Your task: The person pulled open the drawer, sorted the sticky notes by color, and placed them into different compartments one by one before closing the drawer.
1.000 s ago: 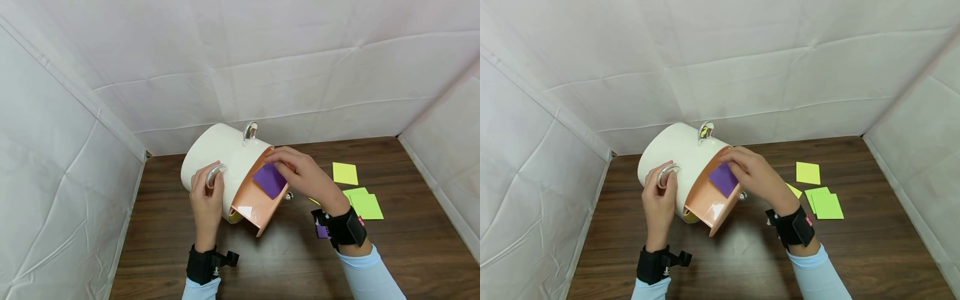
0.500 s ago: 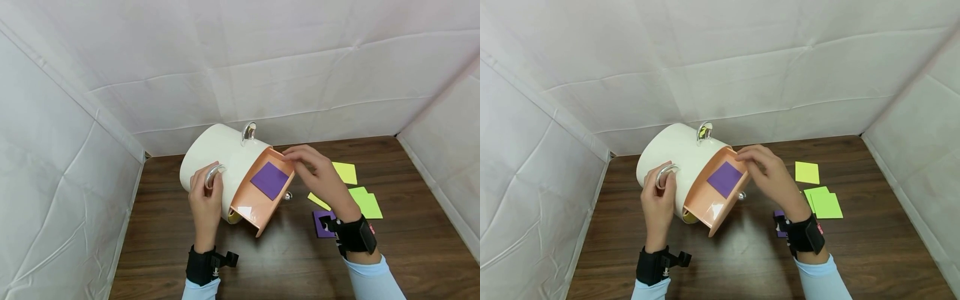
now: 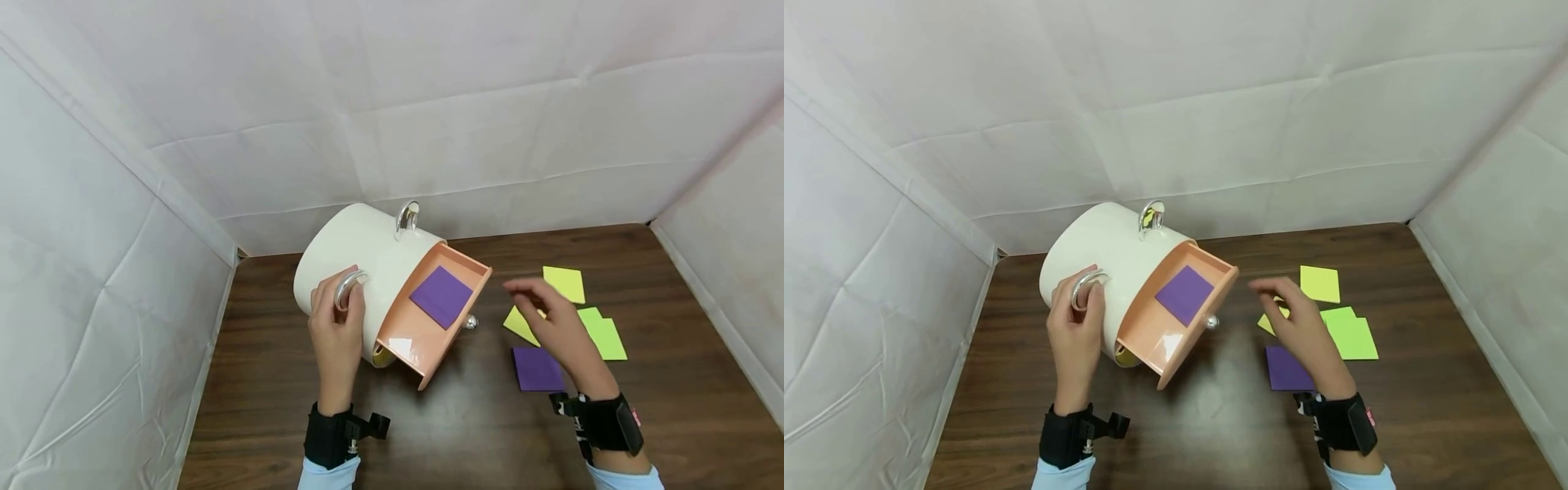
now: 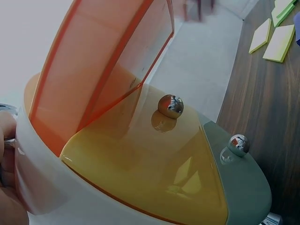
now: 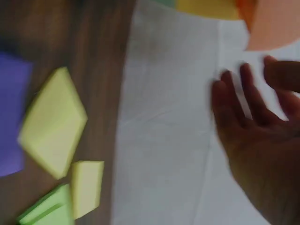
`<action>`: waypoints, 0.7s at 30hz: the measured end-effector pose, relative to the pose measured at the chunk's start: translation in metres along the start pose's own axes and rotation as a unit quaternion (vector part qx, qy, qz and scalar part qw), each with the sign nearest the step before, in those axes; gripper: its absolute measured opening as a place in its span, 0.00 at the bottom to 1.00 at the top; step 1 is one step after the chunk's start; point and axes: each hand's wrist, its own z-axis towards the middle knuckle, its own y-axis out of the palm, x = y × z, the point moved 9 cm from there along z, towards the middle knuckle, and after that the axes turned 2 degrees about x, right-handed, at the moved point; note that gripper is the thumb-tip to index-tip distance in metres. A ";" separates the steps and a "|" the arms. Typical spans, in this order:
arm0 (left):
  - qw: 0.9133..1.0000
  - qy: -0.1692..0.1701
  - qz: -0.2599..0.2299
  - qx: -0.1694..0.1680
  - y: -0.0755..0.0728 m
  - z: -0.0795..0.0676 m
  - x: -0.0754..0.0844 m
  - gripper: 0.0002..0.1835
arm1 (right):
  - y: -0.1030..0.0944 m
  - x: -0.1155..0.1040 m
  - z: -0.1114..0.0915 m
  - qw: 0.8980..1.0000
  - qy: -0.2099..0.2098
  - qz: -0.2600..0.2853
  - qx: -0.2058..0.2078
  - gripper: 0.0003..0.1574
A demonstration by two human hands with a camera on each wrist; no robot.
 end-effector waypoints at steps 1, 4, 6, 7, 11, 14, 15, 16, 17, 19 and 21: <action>1.000 0.001 0.001 0.001 0.000 0.000 0.000 0.13 | 0.003 0.010 -0.005 1.000 0.009 -0.011 -0.017 0.16; 1.000 0.005 0.001 0.003 0.000 -0.002 0.000 0.14 | 0.013 0.036 -0.023 0.997 0.025 -0.041 -0.066 0.15; 1.000 0.007 0.002 0.001 0.001 -0.004 -0.003 0.14 | 0.017 0.051 -0.035 0.994 0.032 -0.060 -0.086 0.15; 1.000 0.007 0.002 0.000 0.002 -0.005 -0.006 0.14 | 0.018 0.057 -0.041 0.993 0.028 -0.067 -0.093 0.16; 1.000 0.008 0.003 -0.006 0.005 -0.008 -0.019 0.14 | 0.024 0.071 -0.060 0.989 0.007 -0.100 -0.113 0.27; 1.000 0.009 0.002 -0.011 0.005 -0.009 -0.027 0.14 | 0.029 0.078 -0.071 0.984 0.005 -0.132 -0.121 0.33; 1.000 0.010 0.001 -0.013 0.005 -0.010 -0.028 0.15 | 0.030 0.080 -0.073 0.982 0.007 -0.143 -0.120 0.34; 1.000 0.010 0.001 -0.013 0.005 -0.010 -0.029 0.15 | 0.031 0.082 -0.075 0.981 0.010 -0.153 -0.116 0.34; 1.000 0.010 0.001 -0.013 0.005 -0.010 -0.029 0.15 | 0.031 0.083 -0.077 0.981 0.016 -0.161 -0.111 0.34; 1.000 0.011 -0.001 -0.012 0.005 -0.010 -0.027 0.14 | 0.031 0.085 -0.079 0.980 0.025 -0.170 -0.101 0.33; 1.000 0.013 0.000 -0.008 0.004 -0.009 -0.018 0.14 | 0.031 0.086 -0.079 0.979 0.037 -0.178 -0.094 0.33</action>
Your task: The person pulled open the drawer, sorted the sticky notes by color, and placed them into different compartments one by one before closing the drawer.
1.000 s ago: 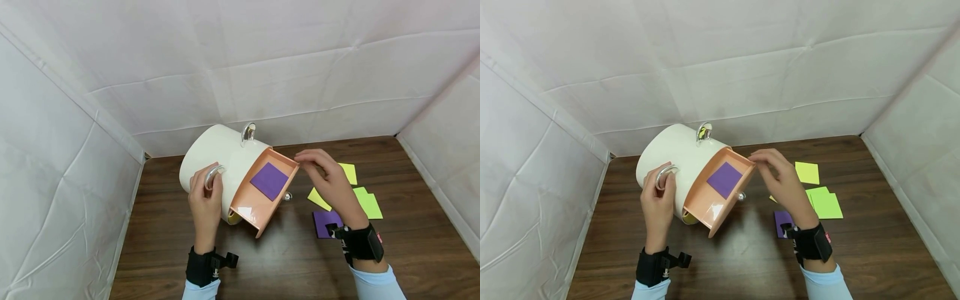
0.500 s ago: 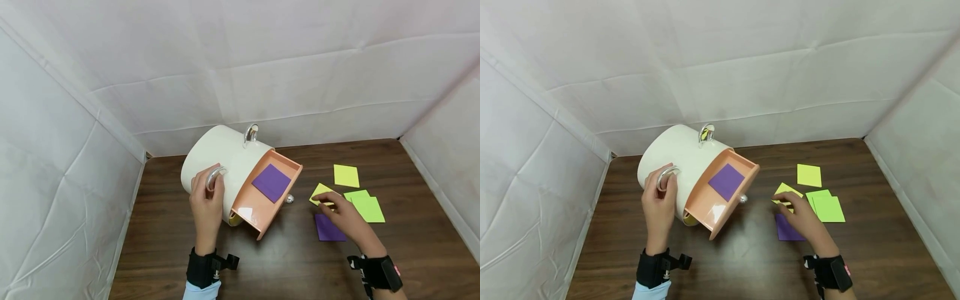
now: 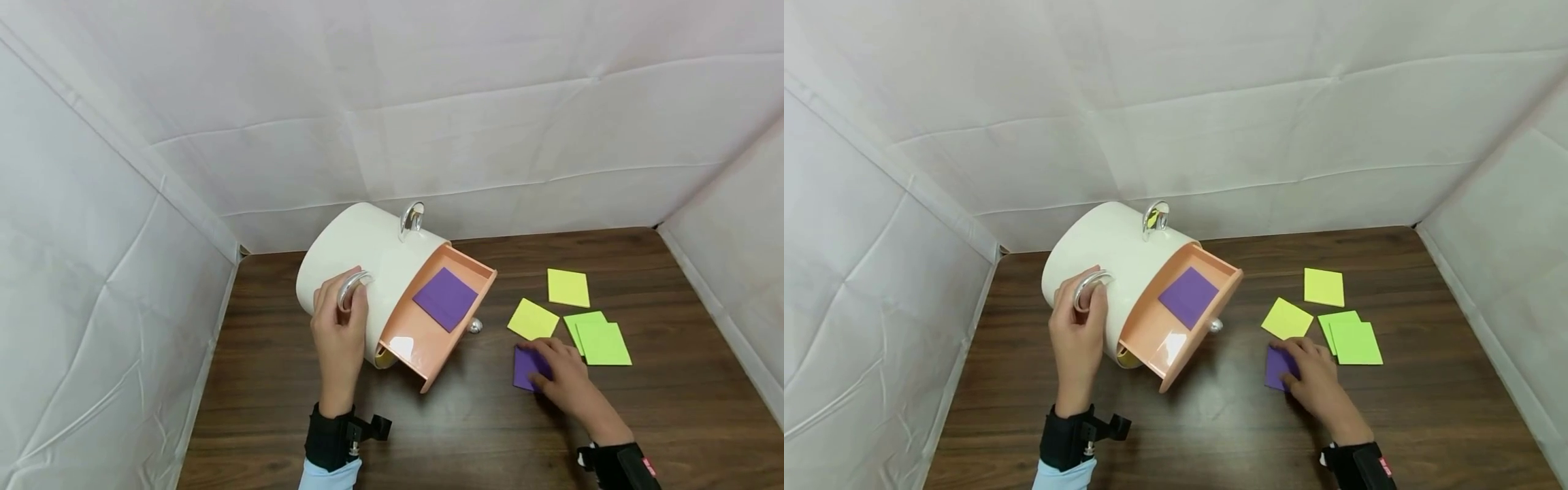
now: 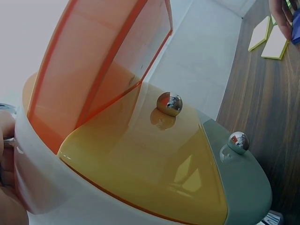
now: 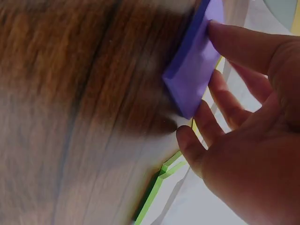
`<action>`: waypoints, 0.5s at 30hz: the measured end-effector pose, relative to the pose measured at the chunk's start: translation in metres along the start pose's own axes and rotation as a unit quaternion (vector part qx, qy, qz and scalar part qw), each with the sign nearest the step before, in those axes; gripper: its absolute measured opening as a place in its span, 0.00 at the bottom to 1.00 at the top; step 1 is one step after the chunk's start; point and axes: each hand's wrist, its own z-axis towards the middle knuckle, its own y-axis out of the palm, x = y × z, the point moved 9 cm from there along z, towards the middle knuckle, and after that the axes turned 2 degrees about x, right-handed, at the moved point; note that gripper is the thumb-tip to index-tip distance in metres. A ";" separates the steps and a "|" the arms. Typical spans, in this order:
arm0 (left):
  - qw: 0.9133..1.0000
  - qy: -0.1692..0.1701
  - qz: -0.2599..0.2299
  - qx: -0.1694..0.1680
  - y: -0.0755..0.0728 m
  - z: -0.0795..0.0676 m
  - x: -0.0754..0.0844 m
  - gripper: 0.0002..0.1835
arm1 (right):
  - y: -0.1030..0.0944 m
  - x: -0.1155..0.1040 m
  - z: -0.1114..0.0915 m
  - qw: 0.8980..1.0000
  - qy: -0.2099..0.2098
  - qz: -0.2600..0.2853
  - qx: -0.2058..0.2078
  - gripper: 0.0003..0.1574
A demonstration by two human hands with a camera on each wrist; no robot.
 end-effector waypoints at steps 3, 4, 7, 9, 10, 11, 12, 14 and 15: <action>1.000 0.003 -0.003 0.005 -0.002 0.003 0.015 0.14 | 0.001 0.002 0.000 1.000 0.025 -0.008 0.003 0.34; 1.000 0.003 -0.004 0.006 -0.003 0.003 0.019 0.14 | 0.002 0.002 0.000 0.999 0.033 -0.010 0.004 0.35; 1.000 0.003 -0.006 0.006 -0.003 0.004 0.023 0.14 | 0.002 0.003 -0.001 0.999 0.051 -0.014 0.013 0.38; 1.000 0.003 -0.004 0.007 -0.003 0.004 0.023 0.14 | 0.002 0.003 -0.001 0.998 0.065 -0.013 0.013 0.39; 1.000 0.003 -0.003 0.007 -0.003 0.004 0.023 0.14 | 0.002 0.004 -0.001 0.997 0.073 -0.009 0.012 0.38; 1.000 0.003 -0.002 0.007 -0.003 0.004 0.023 0.14 | 0.002 0.004 -0.001 0.997 0.079 -0.006 0.012 0.38; 1.000 0.004 -0.002 0.007 -0.003 0.004 0.023 0.14 | 0.002 0.004 -0.001 0.996 0.086 -0.002 0.013 0.37; 1.000 0.004 -0.002 0.006 -0.003 0.004 0.023 0.14 | 0.002 0.005 -0.001 0.995 0.096 0.013 0.018 0.34; 1.000 0.004 -0.002 0.005 -0.003 0.005 0.023 0.14 | 0.001 0.005 -0.001 0.995 0.099 0.023 0.023 0.33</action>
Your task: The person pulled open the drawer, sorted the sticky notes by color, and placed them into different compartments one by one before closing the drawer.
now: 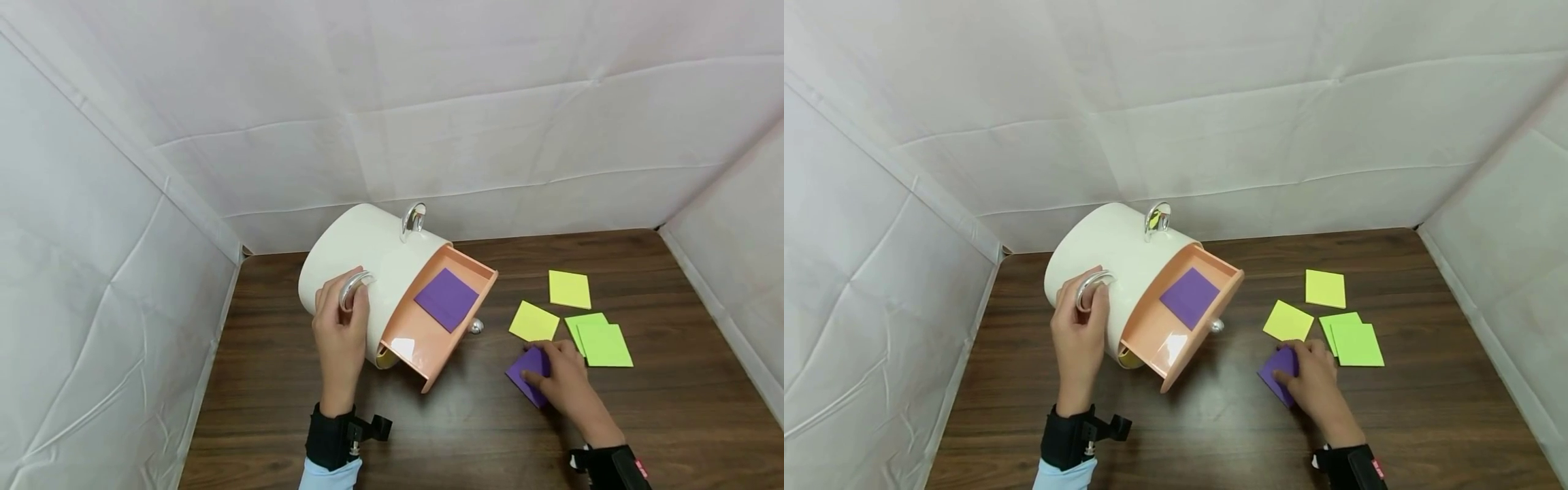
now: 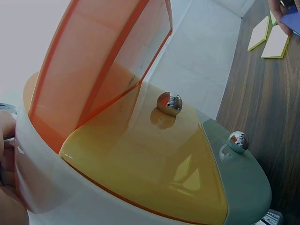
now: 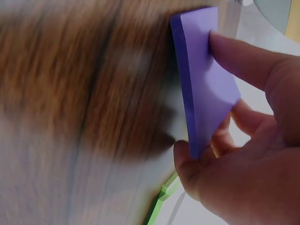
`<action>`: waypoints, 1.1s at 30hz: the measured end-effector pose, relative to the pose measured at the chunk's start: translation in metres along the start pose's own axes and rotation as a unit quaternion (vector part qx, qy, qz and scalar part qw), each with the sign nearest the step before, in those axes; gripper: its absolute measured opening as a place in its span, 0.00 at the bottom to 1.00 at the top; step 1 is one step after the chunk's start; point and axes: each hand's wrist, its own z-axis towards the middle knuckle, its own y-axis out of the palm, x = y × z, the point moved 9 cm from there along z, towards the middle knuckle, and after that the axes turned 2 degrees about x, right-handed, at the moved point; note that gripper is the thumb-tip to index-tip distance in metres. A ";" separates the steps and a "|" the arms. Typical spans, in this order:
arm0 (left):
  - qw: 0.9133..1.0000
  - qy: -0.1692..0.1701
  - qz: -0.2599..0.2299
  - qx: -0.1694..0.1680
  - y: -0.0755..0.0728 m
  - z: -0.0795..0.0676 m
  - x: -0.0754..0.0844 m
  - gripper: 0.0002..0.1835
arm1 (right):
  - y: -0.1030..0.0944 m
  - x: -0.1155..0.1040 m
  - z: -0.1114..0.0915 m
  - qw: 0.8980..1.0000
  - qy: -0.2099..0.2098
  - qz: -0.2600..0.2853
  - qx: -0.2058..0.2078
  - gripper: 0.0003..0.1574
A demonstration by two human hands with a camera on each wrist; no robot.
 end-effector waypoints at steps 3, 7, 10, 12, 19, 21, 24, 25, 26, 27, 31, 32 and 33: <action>1.000 0.000 -0.005 -0.003 0.001 0.000 0.000 0.14 | -0.002 0.001 0.000 1.000 0.000 0.027 0.009 0.30; 1.000 -0.001 -0.007 -0.004 0.001 0.000 -0.001 0.14 | -0.003 0.002 -0.001 0.999 -0.003 0.037 0.014 0.28; 1.000 -0.003 -0.004 -0.003 0.001 0.000 -0.001 0.14 | -0.003 0.005 -0.002 0.999 0.012 0.053 0.009 0.28; 1.000 -0.004 -0.003 -0.003 0.001 0.000 -0.001 0.14 | -0.005 0.006 -0.003 0.997 0.024 0.072 0.013 0.28; 1.000 -0.010 -0.004 -0.005 0.001 0.000 -0.003 0.14 | -0.025 -0.005 -0.001 0.986 0.043 0.134 0.085 0.40; 1.000 -0.010 -0.004 -0.005 0.002 -0.001 -0.009 0.14 | -0.030 -0.011 -0.001 0.981 0.051 0.164 0.093 0.42; 1.000 -0.014 0.000 -0.006 0.003 -0.004 -0.021 0.14 | -0.035 -0.021 0.001 0.969 0.066 0.222 0.086 0.41; 1.000 -0.015 0.001 -0.007 0.003 -0.004 -0.025 0.14 | -0.036 -0.024 0.002 0.964 0.072 0.243 0.082 0.41; 1.000 -0.017 0.002 -0.008 0.003 -0.005 -0.030 0.14 | -0.037 -0.026 0.003 0.958 0.076 0.265 0.079 0.41; 1.000 -0.019 0.003 -0.009 0.003 -0.006 -0.032 0.14 | -0.037 -0.029 0.003 0.953 0.080 0.282 0.075 0.41; 1.000 -0.021 0.004 -0.013 0.003 -0.006 -0.035 0.14 | -0.039 -0.034 0.005 0.936 0.086 0.333 0.076 0.41; 1.000 -0.020 0.004 -0.013 0.003 -0.006 -0.035 0.14 | -0.039 -0.035 0.006 0.934 0.089 0.336 0.079 0.41; 1.000 -0.020 0.005 -0.014 0.003 -0.006 -0.035 0.14 | -0.039 -0.035 0.006 0.934 0.092 0.336 0.082 0.40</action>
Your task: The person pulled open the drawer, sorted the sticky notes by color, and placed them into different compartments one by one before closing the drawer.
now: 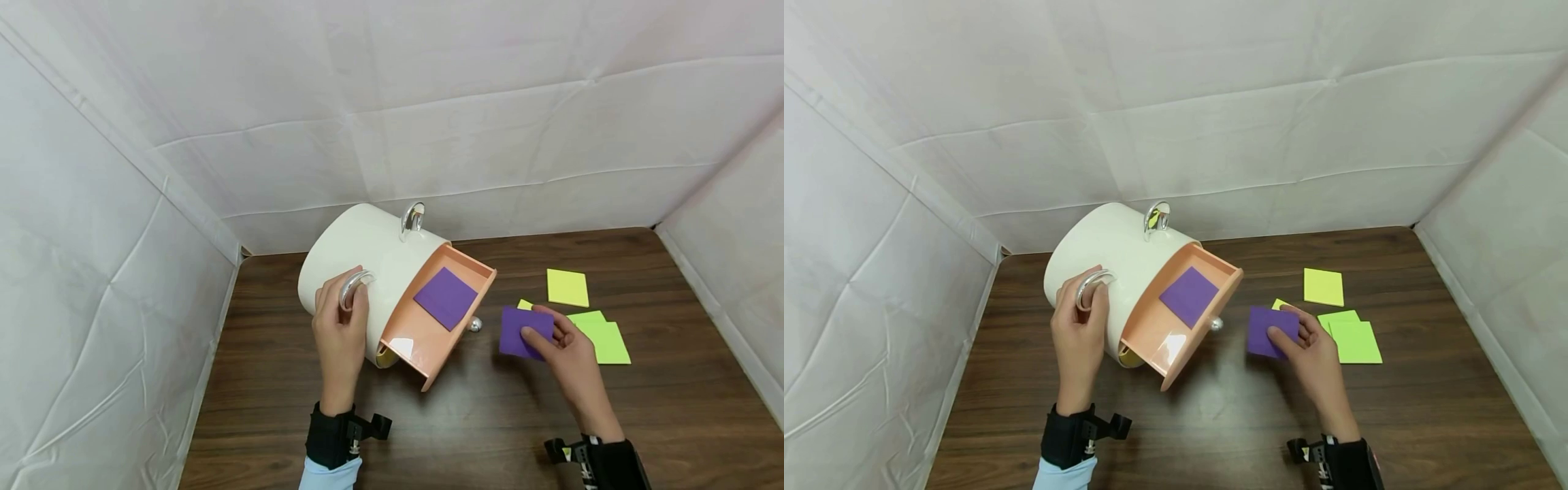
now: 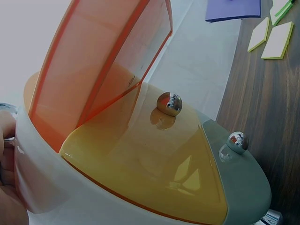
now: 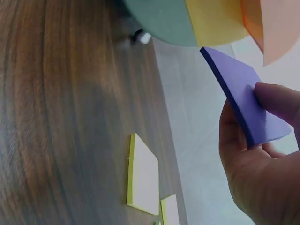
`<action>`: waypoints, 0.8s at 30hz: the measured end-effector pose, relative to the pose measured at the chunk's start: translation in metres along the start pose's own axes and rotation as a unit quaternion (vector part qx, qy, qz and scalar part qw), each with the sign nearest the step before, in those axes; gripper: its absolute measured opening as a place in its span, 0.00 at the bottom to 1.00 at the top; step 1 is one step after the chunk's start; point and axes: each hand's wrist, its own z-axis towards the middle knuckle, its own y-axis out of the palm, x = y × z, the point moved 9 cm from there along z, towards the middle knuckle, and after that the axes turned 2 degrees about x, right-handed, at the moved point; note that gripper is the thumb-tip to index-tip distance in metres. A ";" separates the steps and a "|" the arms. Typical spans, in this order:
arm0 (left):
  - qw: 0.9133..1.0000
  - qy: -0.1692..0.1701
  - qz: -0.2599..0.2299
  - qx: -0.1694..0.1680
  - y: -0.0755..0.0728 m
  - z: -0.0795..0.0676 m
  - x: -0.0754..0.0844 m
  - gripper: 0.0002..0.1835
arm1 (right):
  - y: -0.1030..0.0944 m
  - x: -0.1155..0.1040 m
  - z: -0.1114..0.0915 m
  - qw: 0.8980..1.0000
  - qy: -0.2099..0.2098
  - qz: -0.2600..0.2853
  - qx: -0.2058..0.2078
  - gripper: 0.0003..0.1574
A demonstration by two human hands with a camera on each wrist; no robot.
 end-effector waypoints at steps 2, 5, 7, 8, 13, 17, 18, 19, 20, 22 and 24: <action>1.000 0.001 0.002 0.001 0.000 0.000 0.001 0.14 | 0.000 -0.001 0.001 1.000 0.004 0.005 0.009 0.37; 1.000 0.002 0.004 0.003 -0.001 0.000 0.001 0.14 | 0.003 -0.004 0.001 0.999 0.001 0.049 0.005 0.34; 1.000 0.002 0.004 0.003 -0.001 0.000 0.002 0.14 | 0.006 -0.009 0.002 0.995 -0.009 0.100 -0.008 0.33; 1.000 0.001 0.004 0.003 0.000 0.000 0.002 0.14 | 0.007 -0.012 0.002 0.992 -0.014 0.126 -0.015 0.32; 1.000 0.000 0.002 0.004 0.000 0.000 0.001 0.14 | 0.010 -0.029 0.004 0.984 -0.049 0.168 -0.040 0.32; 1.000 0.003 -0.003 0.009 0.000 0.000 0.006 0.14 | 0.006 -0.045 0.007 0.988 -0.070 0.134 -0.030 0.33; 1.000 0.004 -0.004 0.010 0.000 0.000 0.006 0.14 | 0.004 -0.050 0.008 0.990 -0.077 0.119 -0.025 0.33; 1.000 0.005 -0.005 0.010 0.000 0.000 0.006 0.14 | 0.002 -0.054 0.009 0.991 -0.082 0.106 -0.019 0.33; 1.000 0.006 -0.005 0.010 0.000 0.000 0.006 0.14 | 0.001 -0.058 0.010 0.992 -0.086 0.092 -0.013 0.33; 1.000 0.007 -0.003 0.008 0.000 0.000 0.006 0.14 | -0.002 -0.066 0.012 0.992 -0.096 0.076 -0.007 0.33; 1.000 0.005 -0.001 0.006 0.000 0.000 0.002 0.14 | -0.003 -0.073 0.014 0.992 -0.103 0.075 -0.013 0.35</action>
